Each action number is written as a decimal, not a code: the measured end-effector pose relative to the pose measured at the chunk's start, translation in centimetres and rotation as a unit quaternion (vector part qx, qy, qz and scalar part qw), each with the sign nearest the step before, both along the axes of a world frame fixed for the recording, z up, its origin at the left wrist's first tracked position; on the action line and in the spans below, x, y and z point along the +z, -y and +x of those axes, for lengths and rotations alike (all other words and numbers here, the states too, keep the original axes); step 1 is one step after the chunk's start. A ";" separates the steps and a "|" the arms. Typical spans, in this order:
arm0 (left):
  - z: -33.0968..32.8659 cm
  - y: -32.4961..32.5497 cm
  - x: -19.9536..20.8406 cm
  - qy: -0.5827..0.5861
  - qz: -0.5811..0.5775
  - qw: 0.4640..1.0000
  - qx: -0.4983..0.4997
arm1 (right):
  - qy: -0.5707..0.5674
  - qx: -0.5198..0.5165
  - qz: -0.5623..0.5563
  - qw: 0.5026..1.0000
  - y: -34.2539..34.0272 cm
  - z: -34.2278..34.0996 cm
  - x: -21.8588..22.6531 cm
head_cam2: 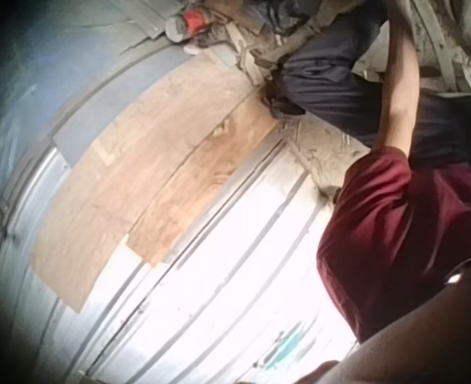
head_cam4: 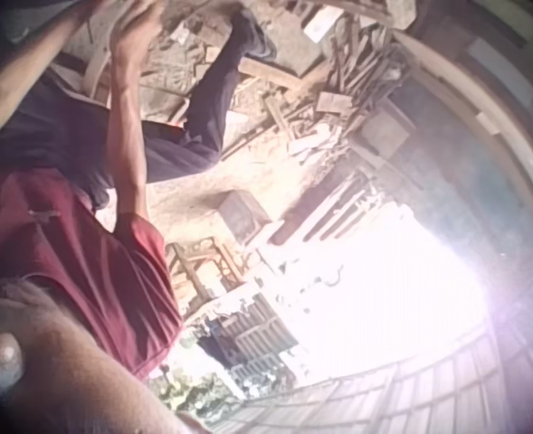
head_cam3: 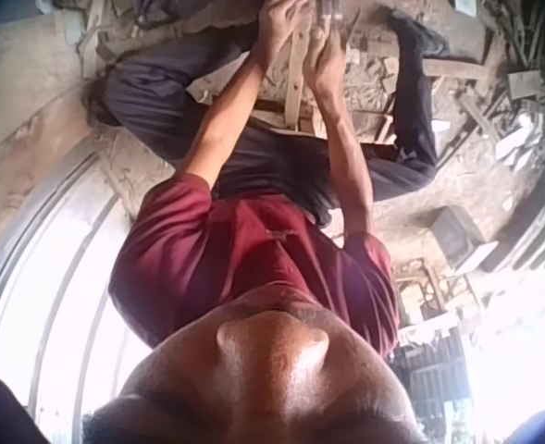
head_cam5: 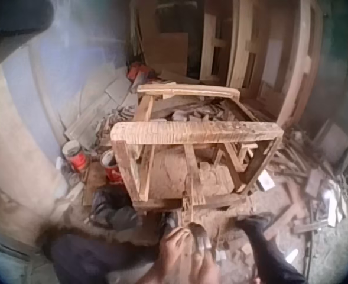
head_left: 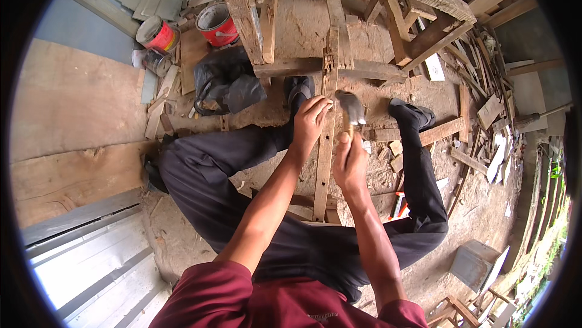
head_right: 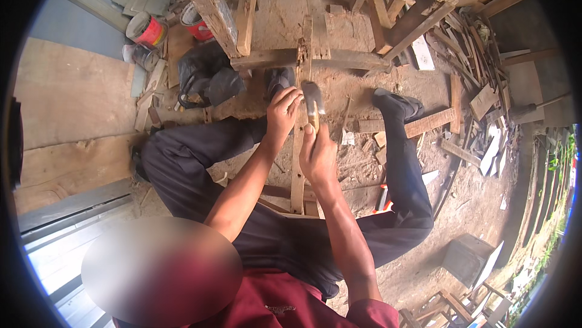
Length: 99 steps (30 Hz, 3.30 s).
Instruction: The person sits on the floor and uses a hammer to drive nails into a wooden plank. They repeatedly position the plank, strike the nails, and adjust the wood's orientation during the process.
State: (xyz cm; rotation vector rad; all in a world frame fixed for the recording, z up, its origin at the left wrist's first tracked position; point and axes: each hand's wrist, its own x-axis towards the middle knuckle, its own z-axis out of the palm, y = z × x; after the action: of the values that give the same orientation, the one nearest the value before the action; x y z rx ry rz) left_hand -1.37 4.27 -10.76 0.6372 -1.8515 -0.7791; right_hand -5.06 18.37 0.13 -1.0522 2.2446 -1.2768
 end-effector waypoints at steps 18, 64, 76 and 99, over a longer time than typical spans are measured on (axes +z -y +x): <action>-0.5 0.5 0.4 -0.009 -0.013 1.000 -0.008 | -0.018 -0.007 -0.008 1.000 -1.2 -1.0 -0.8; 0.2 0.5 1.9 0.058 -0.041 0.997 -0.039 | -0.008 -0.106 0.003 0.994 -3.7 1.5 -7.4; -0.1 0.4 1.4 0.028 -0.032 0.999 -0.023 | -0.078 -0.049 -0.044 0.995 -0.9 2.0 -1.2; -0.1 1.1 0.6 0.026 -0.036 0.999 -0.012 | -0.062 -0.014 0.023 0.998 -1.0 0.0 -1.5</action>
State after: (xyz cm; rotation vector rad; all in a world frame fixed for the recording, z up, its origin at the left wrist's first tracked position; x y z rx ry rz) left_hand -1.52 3.16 -10.19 0.5953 -1.9280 -0.7151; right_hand -5.09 19.35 -1.41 -1.1163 2.3762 -1.1938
